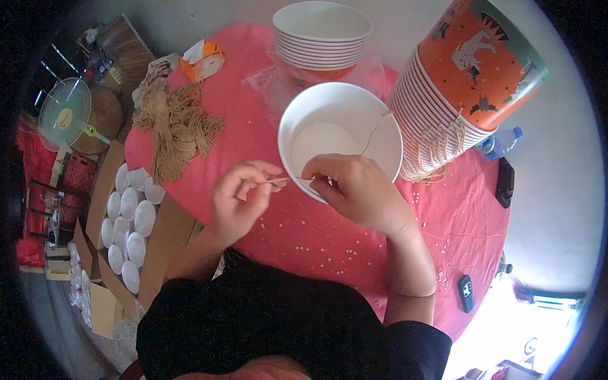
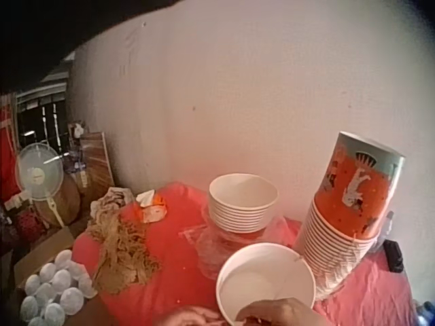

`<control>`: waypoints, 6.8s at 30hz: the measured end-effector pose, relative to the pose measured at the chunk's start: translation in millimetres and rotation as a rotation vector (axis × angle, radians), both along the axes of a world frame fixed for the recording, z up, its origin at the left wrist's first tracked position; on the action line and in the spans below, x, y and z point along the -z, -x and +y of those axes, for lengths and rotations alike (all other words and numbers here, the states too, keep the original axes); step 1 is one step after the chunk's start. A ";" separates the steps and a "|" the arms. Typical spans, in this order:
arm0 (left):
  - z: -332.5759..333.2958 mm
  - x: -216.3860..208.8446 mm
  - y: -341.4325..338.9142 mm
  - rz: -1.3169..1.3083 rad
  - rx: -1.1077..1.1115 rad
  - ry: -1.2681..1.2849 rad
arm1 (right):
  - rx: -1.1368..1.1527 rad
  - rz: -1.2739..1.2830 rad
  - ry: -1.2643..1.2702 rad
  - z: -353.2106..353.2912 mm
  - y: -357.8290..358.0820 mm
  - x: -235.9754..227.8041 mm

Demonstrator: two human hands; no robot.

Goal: Tying elastic strings to decorated paper cups for packaging assembly.

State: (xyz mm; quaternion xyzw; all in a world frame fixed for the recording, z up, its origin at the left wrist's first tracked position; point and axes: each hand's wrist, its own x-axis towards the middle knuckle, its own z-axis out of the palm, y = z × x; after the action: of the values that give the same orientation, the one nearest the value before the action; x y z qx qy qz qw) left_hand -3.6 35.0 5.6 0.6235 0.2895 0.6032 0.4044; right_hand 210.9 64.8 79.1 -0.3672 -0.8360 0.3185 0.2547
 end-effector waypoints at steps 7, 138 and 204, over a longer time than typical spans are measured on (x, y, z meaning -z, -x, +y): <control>11.7 -27.1 27.5 -0.440 0.280 0.341 | 0.017 -0.026 -0.118 -4.6 -2.1 -3.0; -7.1 -40.9 11.5 -0.374 0.421 0.659 | -0.056 0.315 -0.351 -21.9 35.1 -0.6; -7.0 -62.0 10.6 0.314 0.001 -0.050 | -0.028 -0.018 -0.839 -18.3 8.7 -14.6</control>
State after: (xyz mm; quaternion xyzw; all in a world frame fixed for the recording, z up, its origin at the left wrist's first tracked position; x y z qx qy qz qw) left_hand -14.2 28.0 67.7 0.7201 0.3336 0.5052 0.3390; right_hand 202.2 46.5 93.7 -0.2231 -0.9002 -0.0494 0.3707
